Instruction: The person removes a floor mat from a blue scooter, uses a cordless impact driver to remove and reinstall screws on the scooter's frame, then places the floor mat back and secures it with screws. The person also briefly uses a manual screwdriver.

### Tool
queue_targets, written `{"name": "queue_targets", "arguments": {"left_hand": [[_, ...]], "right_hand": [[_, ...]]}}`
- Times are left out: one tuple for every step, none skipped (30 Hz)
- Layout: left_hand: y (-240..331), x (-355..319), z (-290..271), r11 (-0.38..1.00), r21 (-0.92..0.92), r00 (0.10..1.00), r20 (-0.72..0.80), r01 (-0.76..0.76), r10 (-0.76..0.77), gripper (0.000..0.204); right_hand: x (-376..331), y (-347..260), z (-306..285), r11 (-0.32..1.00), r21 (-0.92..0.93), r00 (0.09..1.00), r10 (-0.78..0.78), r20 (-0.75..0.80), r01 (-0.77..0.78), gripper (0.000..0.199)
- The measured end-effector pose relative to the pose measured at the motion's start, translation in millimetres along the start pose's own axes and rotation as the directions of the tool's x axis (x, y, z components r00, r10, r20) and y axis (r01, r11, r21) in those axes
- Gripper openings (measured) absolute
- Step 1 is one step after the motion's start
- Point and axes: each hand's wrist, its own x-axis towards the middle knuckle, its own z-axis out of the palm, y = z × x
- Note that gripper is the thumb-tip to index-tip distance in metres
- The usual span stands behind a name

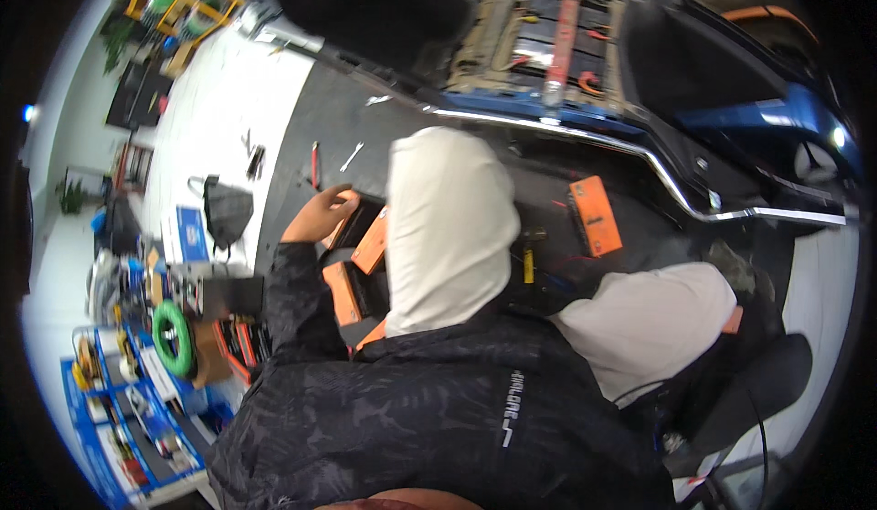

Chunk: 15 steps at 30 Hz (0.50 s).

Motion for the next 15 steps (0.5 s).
{"name": "queue_targets", "arguments": {"left_hand": [[-17, 5, 6, 1.000, -0.008, 1.000, -0.028, 0.011, -0.011, 0.063], [-35, 9, 12, 0.991, -0.043, 0.990, -0.043, 0.130, -0.132, 0.067], [-54, 13, 16, 0.981, 0.016, 0.979, -0.055, 0.195, -0.194, 0.066], [-72, 19, 22, 0.969, 0.067, 0.969, -0.075, 0.239, -0.234, 0.066], [-90, 25, 28, 0.950, 0.117, 0.955, -0.094, 0.291, -0.281, 0.066], [-107, 29, 34, 0.936, 0.143, 0.944, -0.126, 0.322, -0.306, 0.066], [-123, 33, 40, 0.930, 0.153, 0.939, -0.148, 0.333, -0.312, 0.066], [-138, 37, 46, 0.918, 0.170, 0.929, -0.167, 0.357, -0.331, 0.065], [-153, 41, 51, 0.897, 0.200, 0.914, -0.186, 0.395, -0.361, 0.065], [-167, 45, 57, 0.885, 0.155, 0.885, -0.248, 0.438, -0.395, 0.062], [-181, 52, 61, 0.861, 0.114, 0.849, -0.276, 0.495, -0.451, 0.060], [-196, 58, 64, 0.851, 0.101, 0.818, -0.354, 0.516, -0.454, 0.059], [-215, 61, 64, 0.840, 0.086, 0.781, -0.428, 0.537, -0.455, 0.058], [-235, 65, 64, 0.824, 0.049, 0.751, -0.444, 0.565, -0.488, 0.057], [-257, 69, 63, 0.807, 0.010, 0.720, -0.459, 0.590, -0.521, 0.057]], "right_hand": [[4, -22, 14, 0.999, -0.012, 0.994, -0.045, 0.104, 0.047, 0.048], [7, -46, 36, 0.995, -0.013, 0.971, -0.091, 0.220, 0.096, 0.048], [9, -69, 58, 0.989, -0.005, 0.936, -0.139, 0.324, 0.149, 0.048], [10, -93, 84, 0.980, 0.004, 0.885, -0.181, 0.429, 0.198, 0.048], [10, -119, 110, 0.969, 0.023, 0.822, -0.220, 0.525, 0.245, 0.048], [8, -145, 137, 0.956, 0.044, 0.747, -0.254, 0.614, 0.289, 0.047], [5, -172, 165, 0.942, 0.073, 0.663, -0.283, 0.693, 0.326, 0.047], [0, -198, 192, 0.930, 0.098, 0.578, -0.300, 0.759, 0.355, 0.047], [-3, -223, 218, 0.919, 0.117, 0.503, -0.308, 0.808, 0.375, 0.047], [-8, -245, 242, 0.912, 0.135, 0.427, -0.308, 0.850, 0.388, 0.047], [-12, -266, 264, 0.904, 0.145, 0.360, -0.303, 0.882, 0.403, 0.047], [-15, -281, 283, 0.898, 0.147, 0.305, -0.289, 0.907, 0.415, 0.047], [-17, -294, 300, 0.895, 0.143, 0.259, -0.270, 0.927, 0.422, 0.047], [-17, -302, 314, 0.891, 0.133, 0.220, -0.248, 0.943, 0.433, 0.046], [-20, -310, 330, 0.887, 0.126, 0.174, -0.224, 0.959, 0.445, 0.046]]}}
